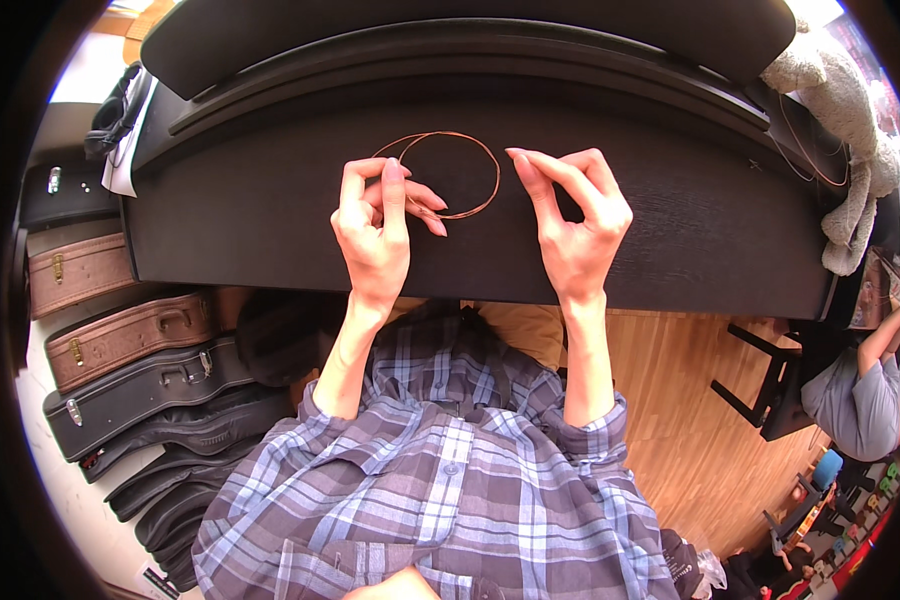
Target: The person manipulates a thin copper wire by hand, bending and twisting it into a circular loop on a black piano lid. The person repeatedly adjusts the loop's shape and size, then briefly handles a stuffed toy before returning to the wire.
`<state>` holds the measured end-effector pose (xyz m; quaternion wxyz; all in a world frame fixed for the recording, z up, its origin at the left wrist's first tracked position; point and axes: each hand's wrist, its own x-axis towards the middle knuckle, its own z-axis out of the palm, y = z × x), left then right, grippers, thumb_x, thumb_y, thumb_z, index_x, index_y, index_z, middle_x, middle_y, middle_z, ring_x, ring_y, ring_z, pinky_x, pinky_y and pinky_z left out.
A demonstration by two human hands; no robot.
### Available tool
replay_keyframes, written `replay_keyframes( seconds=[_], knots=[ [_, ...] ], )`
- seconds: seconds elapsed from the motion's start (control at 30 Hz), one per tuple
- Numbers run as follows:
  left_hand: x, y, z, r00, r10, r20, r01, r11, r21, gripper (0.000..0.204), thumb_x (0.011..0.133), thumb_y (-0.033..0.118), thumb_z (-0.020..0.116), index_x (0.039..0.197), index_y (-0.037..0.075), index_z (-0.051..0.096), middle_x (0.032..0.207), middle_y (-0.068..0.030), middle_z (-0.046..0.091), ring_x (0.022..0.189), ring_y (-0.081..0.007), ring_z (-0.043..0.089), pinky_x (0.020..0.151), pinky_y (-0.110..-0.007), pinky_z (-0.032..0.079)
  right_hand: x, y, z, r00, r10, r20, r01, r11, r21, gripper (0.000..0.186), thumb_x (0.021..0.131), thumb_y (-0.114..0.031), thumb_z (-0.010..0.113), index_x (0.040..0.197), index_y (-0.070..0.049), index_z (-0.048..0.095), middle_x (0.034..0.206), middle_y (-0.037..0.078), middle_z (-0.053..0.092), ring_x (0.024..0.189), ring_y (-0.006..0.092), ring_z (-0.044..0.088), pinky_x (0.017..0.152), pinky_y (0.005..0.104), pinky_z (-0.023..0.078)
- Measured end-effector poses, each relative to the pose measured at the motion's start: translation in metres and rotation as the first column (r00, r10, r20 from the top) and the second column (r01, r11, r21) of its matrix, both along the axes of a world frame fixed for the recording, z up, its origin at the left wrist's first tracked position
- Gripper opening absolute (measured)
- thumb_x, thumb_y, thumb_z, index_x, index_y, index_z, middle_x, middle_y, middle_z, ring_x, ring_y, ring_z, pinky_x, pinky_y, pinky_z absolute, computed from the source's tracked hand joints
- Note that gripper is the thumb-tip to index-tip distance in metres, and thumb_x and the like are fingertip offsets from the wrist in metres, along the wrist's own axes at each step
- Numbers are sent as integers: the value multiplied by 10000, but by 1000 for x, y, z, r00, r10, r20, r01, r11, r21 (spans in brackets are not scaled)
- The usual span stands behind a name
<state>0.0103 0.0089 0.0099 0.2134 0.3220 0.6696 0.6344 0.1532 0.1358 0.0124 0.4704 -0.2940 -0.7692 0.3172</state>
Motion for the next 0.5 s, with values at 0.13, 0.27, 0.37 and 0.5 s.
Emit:
replay_keyframes(
  seconds=[0.13, 0.27, 0.37, 0.5],
  knots=[
    [1, 0, -2, 1000, -11, -22, 11, 1000, -1, 210, 1124, 180, 512, 1089, -25, 539, 745, -145, 741, 573, -176, 702, 543, -263, 543, -3, -1, 0, 999, 45, -20, -47, 997, -56, 227, 824, -27, 861, 1036, -91, 811, 875, 36, 679, 781, 137, 677, 695, 281, 543],
    [1, 0, -3, 994, -55, -93, 54, 998, -13, 188, 1107, 151, 548, 1067, -29, 582, 736, -124, 738, 576, -147, 686, 556, -259, 546, -4, -4, 1, 995, 94, 41, -95, 995, 23, 281, 777, -45, 890, 1037, -99, 799, 985, 52, 692, 839, 172, 696, 738, 307, 567],
    [2, 1, -5, 972, -100, -215, 98, 995, -19, 164, 1091, 127, 578, 1054, -31, 603, 733, -112, 740, 583, -128, 677, 562, -257, 544, -6, -3, -1, 990, 114, 82, -119, 992, 53, 286, 757, -45, 890, 1020, -111, 800, 929, 36, 712, 837, 189, 700, 759, 327, 560],
    [3, 0, -6, 982, -68, -176, 67, 998, -12, 160, 1088, 124, 585, 1045, -28, 605, 725, -105, 738, 574, -116, 662, 550, -252, 530, -6, -4, -4, 985, 142, 96, -143, 990, 5, 257, 752, -46, 885, 985, -116, 801, 851, 7, 726, 815, 171, 696, 756, 325, 538]
  ],
)
